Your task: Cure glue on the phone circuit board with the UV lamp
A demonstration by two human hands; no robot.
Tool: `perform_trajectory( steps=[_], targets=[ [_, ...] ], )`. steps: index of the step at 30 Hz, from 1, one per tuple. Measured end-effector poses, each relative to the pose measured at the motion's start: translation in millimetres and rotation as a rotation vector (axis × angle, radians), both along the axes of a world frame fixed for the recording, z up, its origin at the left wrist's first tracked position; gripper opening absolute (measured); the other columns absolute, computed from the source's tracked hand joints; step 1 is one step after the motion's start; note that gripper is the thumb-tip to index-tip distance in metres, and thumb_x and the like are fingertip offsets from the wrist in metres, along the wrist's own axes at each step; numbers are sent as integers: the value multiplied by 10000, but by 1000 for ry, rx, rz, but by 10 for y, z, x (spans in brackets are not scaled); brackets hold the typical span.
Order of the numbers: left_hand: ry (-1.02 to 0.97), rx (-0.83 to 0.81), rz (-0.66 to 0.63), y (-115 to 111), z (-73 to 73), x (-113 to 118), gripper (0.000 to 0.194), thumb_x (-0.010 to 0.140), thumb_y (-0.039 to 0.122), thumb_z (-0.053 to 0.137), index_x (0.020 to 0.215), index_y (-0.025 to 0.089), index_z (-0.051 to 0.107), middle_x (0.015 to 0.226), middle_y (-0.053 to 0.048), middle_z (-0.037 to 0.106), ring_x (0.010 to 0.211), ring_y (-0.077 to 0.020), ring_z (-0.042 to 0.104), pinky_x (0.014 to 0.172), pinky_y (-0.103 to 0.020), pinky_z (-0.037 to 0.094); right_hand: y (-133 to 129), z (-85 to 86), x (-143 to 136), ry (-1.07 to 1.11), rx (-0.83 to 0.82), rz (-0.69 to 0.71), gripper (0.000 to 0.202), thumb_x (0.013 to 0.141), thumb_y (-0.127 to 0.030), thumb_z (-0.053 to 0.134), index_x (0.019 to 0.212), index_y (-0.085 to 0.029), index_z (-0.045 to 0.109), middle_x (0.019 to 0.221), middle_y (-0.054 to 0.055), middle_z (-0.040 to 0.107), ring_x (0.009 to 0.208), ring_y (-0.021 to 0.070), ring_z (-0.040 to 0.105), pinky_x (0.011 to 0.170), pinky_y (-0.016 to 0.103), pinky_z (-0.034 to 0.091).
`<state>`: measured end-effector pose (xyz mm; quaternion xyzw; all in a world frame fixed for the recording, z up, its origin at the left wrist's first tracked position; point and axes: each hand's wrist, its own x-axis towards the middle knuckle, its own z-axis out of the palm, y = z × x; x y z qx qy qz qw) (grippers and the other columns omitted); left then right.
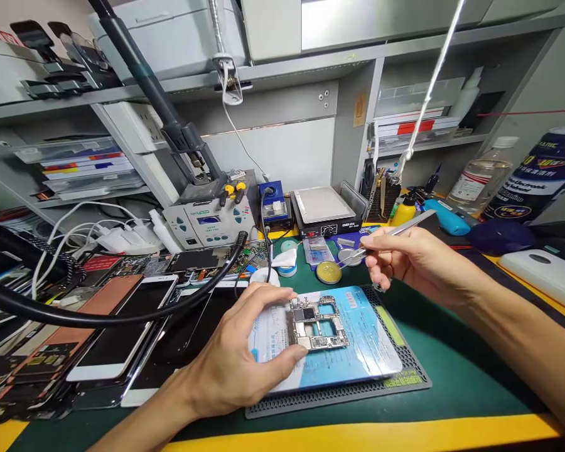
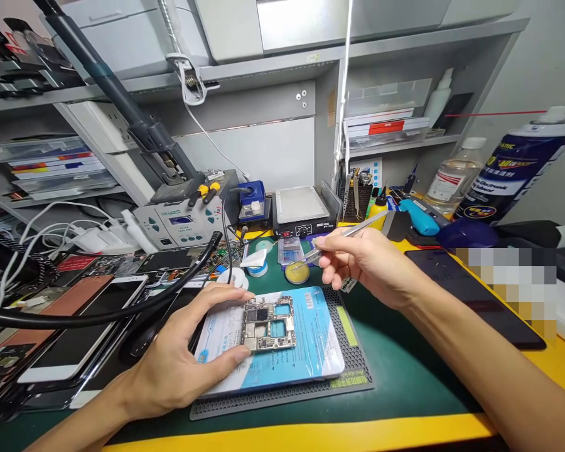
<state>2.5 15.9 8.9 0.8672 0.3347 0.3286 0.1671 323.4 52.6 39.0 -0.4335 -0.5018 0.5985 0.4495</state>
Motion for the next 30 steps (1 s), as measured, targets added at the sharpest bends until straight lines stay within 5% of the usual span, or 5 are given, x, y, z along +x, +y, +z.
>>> perform_trajectory(
  steps=[30],
  targets=[
    [82,83,-83,-30,-46,-5,643,868,236,718,1459,276,466,1302,-87,623,1283,-280,578,1141,-492,511,14,-96,-129,6,-100,-31,261,1055,-307,721,846,-166,656,663,-81,647,478,84,604,460,200,520]
  ],
)
